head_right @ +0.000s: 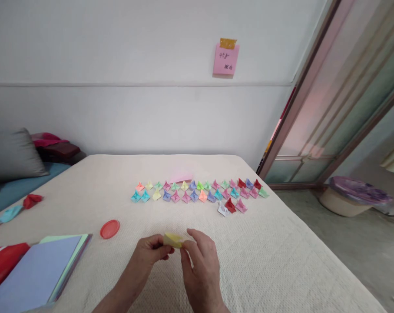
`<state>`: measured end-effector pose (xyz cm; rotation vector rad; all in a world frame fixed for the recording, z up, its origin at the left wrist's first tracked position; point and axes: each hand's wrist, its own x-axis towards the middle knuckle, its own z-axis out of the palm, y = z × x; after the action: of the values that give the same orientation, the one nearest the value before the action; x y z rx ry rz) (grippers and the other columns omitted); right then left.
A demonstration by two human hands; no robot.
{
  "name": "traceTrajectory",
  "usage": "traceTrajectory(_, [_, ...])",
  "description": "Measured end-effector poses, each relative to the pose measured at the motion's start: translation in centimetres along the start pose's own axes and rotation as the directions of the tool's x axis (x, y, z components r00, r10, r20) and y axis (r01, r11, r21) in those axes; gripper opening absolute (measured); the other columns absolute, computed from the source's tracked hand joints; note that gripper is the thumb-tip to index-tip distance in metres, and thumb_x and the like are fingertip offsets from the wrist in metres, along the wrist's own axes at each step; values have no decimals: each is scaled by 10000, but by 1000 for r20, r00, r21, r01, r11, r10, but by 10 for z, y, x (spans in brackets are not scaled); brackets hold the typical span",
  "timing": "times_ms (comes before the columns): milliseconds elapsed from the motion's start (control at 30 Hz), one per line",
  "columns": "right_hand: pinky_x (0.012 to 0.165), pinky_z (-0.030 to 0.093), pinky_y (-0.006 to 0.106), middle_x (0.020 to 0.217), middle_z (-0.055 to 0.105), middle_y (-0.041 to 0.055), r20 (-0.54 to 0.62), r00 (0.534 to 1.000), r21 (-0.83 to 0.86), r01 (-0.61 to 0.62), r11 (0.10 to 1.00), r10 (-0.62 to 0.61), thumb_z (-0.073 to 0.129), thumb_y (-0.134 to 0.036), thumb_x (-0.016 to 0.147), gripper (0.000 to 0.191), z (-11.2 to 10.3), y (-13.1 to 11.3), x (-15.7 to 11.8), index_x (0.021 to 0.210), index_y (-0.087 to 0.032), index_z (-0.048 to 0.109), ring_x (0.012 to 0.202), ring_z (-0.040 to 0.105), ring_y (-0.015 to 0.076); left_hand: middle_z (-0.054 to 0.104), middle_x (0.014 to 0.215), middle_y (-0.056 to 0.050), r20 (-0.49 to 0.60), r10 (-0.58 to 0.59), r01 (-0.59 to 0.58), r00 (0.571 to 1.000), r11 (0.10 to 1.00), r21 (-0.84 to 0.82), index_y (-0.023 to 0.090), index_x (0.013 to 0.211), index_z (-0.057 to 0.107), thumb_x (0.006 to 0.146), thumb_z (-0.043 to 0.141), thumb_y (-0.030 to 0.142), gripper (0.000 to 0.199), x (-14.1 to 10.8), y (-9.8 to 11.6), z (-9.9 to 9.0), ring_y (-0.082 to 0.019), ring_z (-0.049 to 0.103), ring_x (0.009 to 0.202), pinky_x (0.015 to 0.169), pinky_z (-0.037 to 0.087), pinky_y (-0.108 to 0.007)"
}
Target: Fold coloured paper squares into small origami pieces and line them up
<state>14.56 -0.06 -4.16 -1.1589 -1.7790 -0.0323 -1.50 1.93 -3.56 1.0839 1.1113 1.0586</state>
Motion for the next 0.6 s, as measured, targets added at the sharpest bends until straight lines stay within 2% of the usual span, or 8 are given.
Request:
traceTrajectory(233, [816, 500, 458, 1120, 588, 124, 62, 990, 52, -133, 990, 130, 564, -132, 814, 113, 0, -1, -1, 884, -219, 550, 1049, 548, 274, 657, 634, -18, 23, 20, -20, 1000, 1000, -1, 161, 662, 732, 659, 666, 181, 70, 0, -1, -1, -137, 530, 609, 610, 398, -262])
traceTrajectory(367, [845, 485, 463, 1146, 579, 121, 85, 990, 84, -117, 990, 110, 570, -136, 814, 120, 2, 1, -3, 892, -224, 591, 1076, 537, 276, 657, 641, -19, 38, 33, -34, 999, 999, 24, 161, 684, 734, 675, 653, 189, 86, 0, -1, -1, -138, 531, 612, 611, 399, -261])
traceTrajectory(500, [829, 492, 400, 1145, 584, 109, 119, 977, 170, -195, 966, 176, 560, -169, 833, 130, 4, 3, -2, 902, -236, 648, 1058, 553, 257, 642, 611, -14, 54, 25, -29, 998, 996, 81, 150, 680, 722, 673, 656, 223, 98, 1, -2, 0, -140, 529, 591, 594, 398, -257])
traceTrajectory(600, [760, 489, 329, 1014, 607, 82, 163, 950, 222, -299, 928, 266, 548, -190, 832, 137, 3, 2, 4, 795, -235, 673, 944, 584, 226, 631, 597, -17, 62, 12, -21, 998, 989, 148, 141, 676, 712, 697, 654, 286, 158, 1, -1, -1, -149, 524, 586, 584, 390, -261])
